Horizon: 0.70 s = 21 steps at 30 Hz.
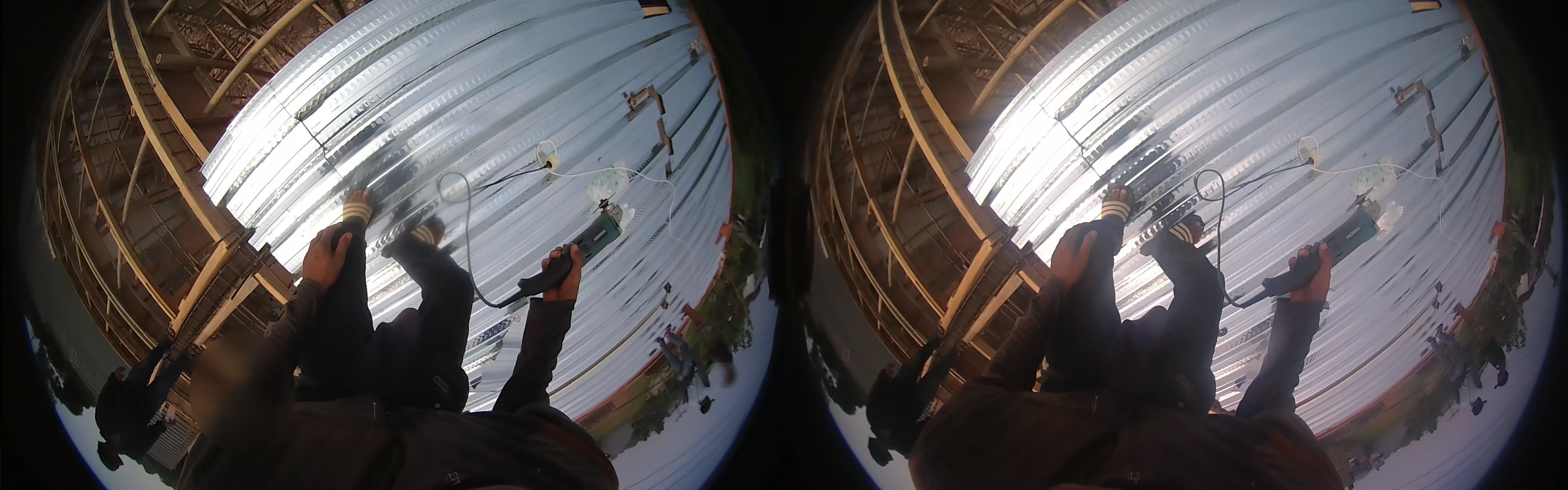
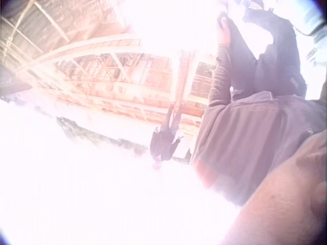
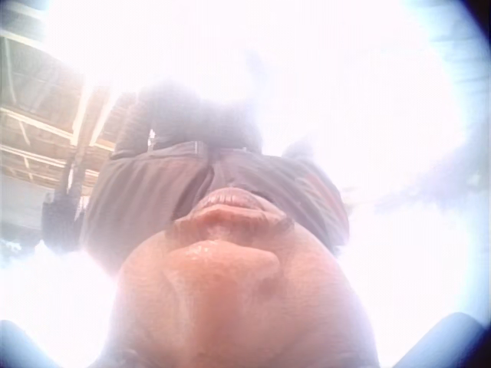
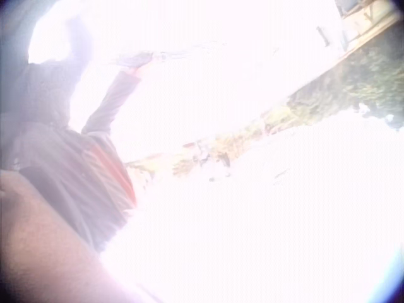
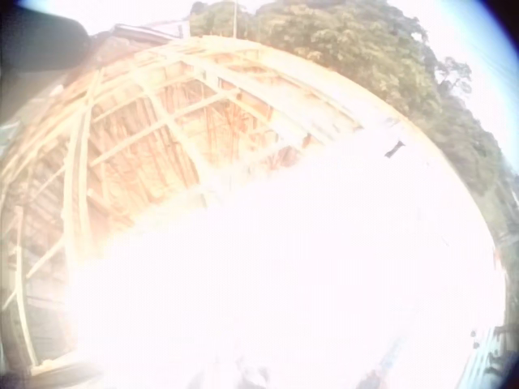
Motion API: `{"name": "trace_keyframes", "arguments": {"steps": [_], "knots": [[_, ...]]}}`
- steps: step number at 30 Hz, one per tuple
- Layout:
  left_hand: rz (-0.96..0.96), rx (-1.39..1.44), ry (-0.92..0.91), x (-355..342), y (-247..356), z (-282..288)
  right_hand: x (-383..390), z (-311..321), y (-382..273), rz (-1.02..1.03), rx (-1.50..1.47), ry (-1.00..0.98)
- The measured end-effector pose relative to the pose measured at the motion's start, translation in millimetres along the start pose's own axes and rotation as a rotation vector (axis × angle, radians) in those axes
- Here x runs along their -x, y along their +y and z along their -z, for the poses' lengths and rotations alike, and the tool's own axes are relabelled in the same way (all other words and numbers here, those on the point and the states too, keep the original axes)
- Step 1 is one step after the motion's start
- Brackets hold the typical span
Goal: The person uses an angle grinder to cut a corrugated metal sheet on a roof. They guide the tool along the sheet, repositioning as needed, and remove a cut section by hand.
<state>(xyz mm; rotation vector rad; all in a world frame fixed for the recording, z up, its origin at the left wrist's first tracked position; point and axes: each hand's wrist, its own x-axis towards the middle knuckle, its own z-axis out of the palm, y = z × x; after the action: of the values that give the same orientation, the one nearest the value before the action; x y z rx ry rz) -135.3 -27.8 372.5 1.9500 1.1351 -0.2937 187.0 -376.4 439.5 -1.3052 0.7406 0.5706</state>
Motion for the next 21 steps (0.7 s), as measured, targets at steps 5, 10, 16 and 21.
{"name": "trace_keyframes", "arguments": {"steps": [5, 10, 16, 21], "knots": [[-0.107, -0.431, -0.016, 83.0, 56.6, 30.7, 127.0, 88.7, -42.2, 0.019, 0.160, 0.148], [-0.312, 0.114, -0.489, 167.0, 213.7, 32.3, 214.1, 84.6, -61.9, 0.081, 0.074, -0.009], [-0.505, 0.074, -0.896, 203.8, 328.2, -5.0, 226.3, 13.7, -25.0, 0.179, -0.301, -0.288], [-0.571, -0.045, -0.590, 187.9, 316.4, 41.3, 238.9, -40.1, -11.5, 0.225, -0.425, -0.565]]}}
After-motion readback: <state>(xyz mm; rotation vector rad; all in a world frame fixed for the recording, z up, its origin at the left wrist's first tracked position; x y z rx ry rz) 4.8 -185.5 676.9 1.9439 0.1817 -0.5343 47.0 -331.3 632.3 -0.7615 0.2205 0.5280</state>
